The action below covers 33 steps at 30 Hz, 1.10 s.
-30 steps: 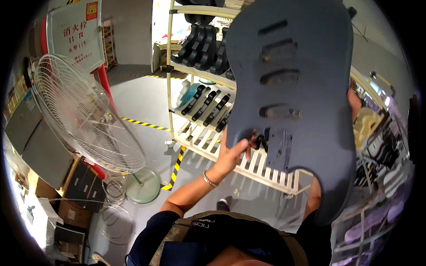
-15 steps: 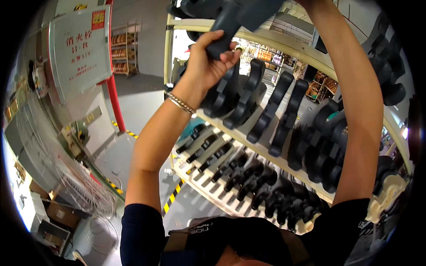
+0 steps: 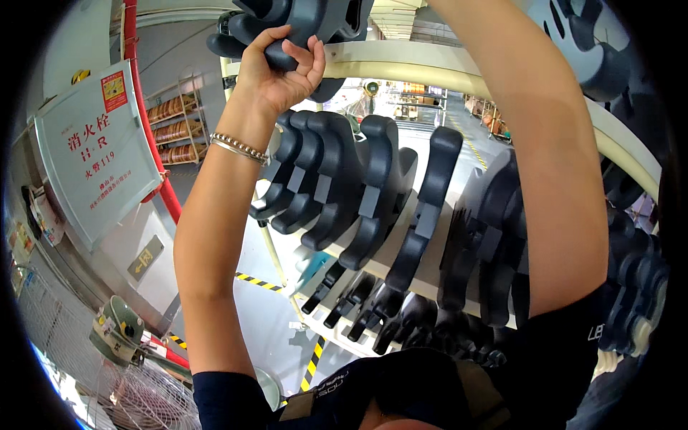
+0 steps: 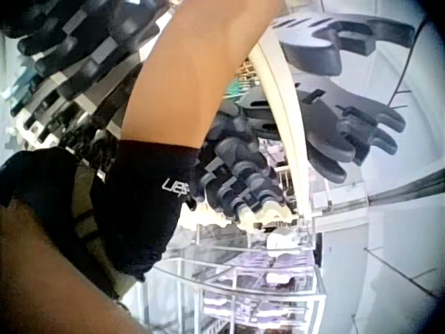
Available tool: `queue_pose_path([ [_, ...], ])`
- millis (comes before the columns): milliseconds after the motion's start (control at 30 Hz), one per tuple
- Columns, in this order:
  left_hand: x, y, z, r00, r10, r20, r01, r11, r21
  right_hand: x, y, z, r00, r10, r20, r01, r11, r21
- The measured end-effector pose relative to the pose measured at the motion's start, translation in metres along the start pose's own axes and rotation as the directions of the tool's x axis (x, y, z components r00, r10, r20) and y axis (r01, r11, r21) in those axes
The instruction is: The person sands a dark gray plastic part using a sanding block. They repeatedly pick up the part from a rack, sand various surfaces, and place it back on the rack. The person also uses a small white pad to wipe the part before sanding.
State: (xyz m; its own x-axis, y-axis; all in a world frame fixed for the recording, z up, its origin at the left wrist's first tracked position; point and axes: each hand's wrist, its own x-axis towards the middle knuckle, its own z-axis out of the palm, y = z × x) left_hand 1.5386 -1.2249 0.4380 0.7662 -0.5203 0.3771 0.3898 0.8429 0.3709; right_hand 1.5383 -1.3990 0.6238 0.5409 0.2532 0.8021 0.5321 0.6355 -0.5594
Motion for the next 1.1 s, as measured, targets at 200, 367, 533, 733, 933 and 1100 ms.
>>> queue_pose_path([
  [200, 0.018, 0.033, -0.005, 0.996, -0.057, 0.071, 0.038, 0.969, 0.245, 0.008, 0.025, -0.025, 0.954, 0.008, -0.299, -0.03, 0.997, -0.071],
  [367, 0.031, 0.049, -0.007, 0.995, -0.065, 0.075, 0.016, 0.85, 0.527, 0.006, 0.021, -0.025, 0.921, 0.028, -0.388, -0.081, 0.989, -0.122],
  [533, 0.036, 0.049, 0.011, 0.994, -0.017, -0.11, 0.089, 0.719, 0.689, 0.0, 0.017, -0.039, 0.906, -0.006, -0.424, -0.061, 0.988, -0.145],
  [733, 0.044, 0.05, 0.016, 0.966, 0.035, -0.256, 0.151, 0.724, 0.673, 0.0, 0.022, -0.047, 0.876, -0.012, -0.483, -0.072, 0.985, -0.155],
  [933, 0.046, 0.05, 0.012, 0.928, 0.31, -0.207, 0.057, 0.429, 0.901, 0.002, 0.034, -0.057, 0.851, -0.016, -0.524, -0.081, 0.983, -0.162],
  [1100, 0.048, 0.051, 0.009, 0.913, 0.327, -0.243, 0.077, 0.448, 0.891, 0.003, 0.042, -0.062, 0.82, -0.013, -0.572, -0.095, 0.983, -0.159],
])
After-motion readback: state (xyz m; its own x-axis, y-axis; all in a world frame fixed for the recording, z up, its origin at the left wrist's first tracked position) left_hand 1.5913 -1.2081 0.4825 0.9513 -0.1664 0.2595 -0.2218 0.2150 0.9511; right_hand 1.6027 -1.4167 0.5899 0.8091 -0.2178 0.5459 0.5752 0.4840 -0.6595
